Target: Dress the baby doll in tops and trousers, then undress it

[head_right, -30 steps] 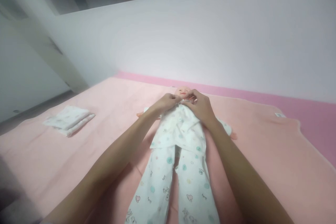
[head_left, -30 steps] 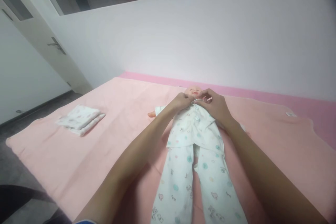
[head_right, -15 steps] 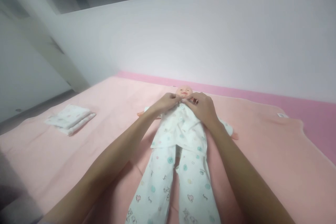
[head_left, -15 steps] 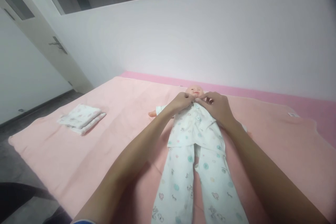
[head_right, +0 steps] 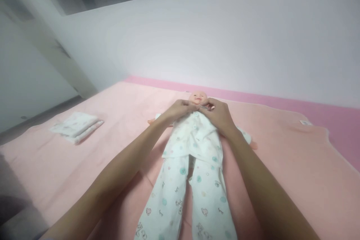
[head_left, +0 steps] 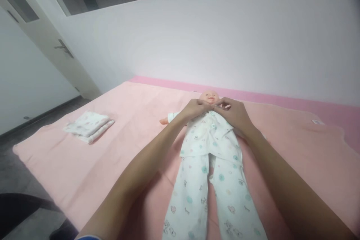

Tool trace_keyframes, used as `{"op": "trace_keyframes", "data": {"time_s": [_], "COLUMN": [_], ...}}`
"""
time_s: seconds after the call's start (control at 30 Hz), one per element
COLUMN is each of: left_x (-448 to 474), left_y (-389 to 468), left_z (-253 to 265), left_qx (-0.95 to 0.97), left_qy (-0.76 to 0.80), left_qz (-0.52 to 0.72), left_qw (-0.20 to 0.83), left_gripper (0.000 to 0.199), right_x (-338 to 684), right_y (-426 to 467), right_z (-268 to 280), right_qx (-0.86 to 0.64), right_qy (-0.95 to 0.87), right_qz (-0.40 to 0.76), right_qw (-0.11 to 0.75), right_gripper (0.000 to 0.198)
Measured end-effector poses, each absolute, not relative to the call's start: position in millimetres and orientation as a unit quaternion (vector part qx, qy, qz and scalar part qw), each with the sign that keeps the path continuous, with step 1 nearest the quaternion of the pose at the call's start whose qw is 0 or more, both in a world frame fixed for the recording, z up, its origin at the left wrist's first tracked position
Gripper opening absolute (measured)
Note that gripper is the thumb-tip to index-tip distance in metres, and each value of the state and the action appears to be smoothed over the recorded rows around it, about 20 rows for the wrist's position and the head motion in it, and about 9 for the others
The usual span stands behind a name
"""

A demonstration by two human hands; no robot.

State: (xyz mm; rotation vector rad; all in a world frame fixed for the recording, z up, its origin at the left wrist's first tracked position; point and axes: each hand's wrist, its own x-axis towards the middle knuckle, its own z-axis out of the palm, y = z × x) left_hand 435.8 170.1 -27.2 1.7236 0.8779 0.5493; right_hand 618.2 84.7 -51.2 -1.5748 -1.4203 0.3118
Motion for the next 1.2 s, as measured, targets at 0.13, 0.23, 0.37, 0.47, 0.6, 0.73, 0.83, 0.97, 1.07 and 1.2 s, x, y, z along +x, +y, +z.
{"op": "trace_keyframes", "data": {"time_s": [0.13, 0.23, 0.37, 0.47, 0.6, 0.73, 0.83, 0.97, 1.07, 1.2], "left_x": [438.0, 438.2, 437.1, 436.5, 436.1, 434.1, 432.3, 431.0, 430.8, 432.3], "left_y": [168.8, 168.0, 169.8, 172.5, 176.9, 184.6, 189.8, 188.1, 181.9, 178.1], "left_z": [-25.8, -26.0, -31.6, -36.5, -39.8, -41.8, -43.0, -40.8, -37.0, -35.0], "left_qx": [0.712, 0.71, 0.721, 0.733, 0.739, 0.731, 0.726, 0.748, 0.767, 0.775], "left_qy": [0.392, 0.392, 0.354, 0.327, 0.325, 0.309, 0.297, 0.293, 0.29, 0.303], "left_qz": [0.224, 0.223, 0.231, 0.243, 0.235, 0.227, 0.216, 0.21, 0.21, 0.21], "left_qw": [0.538, 0.541, 0.549, 0.545, 0.542, 0.565, 0.582, 0.557, 0.533, 0.514], "left_gripper": [0.023, 0.023, 0.03, 0.038, 0.042, 0.044, 0.043, 0.042, 0.046, 0.048], "right_x": [619.1, 619.8, 622.2, 624.2, 625.5, 626.8, 627.5, 627.0, 626.5, 625.9], "right_y": [85.7, 86.2, 81.7, 75.1, 73.6, 80.8, 84.1, 83.5, 82.6, 82.8], "right_z": [-52.3, -52.9, -49.6, -45.4, -44.8, -49.0, -49.8, -47.4, -45.9, -45.9], "right_qx": [-0.643, -0.649, -0.649, -0.627, -0.618, -0.61, -0.612, -0.612, -0.611, -0.617], "right_qy": [-0.581, -0.575, -0.563, -0.564, -0.561, -0.57, -0.567, -0.557, -0.551, -0.545], "right_qz": [0.129, 0.136, 0.187, 0.249, 0.263, 0.249, 0.252, 0.269, 0.278, 0.271], "right_qw": [0.482, 0.48, 0.476, 0.476, 0.484, 0.49, 0.491, 0.492, 0.496, 0.499], "right_gripper": [0.03, 0.03, 0.035, 0.041, 0.042, 0.04, 0.04, 0.043, 0.046, 0.049]}}
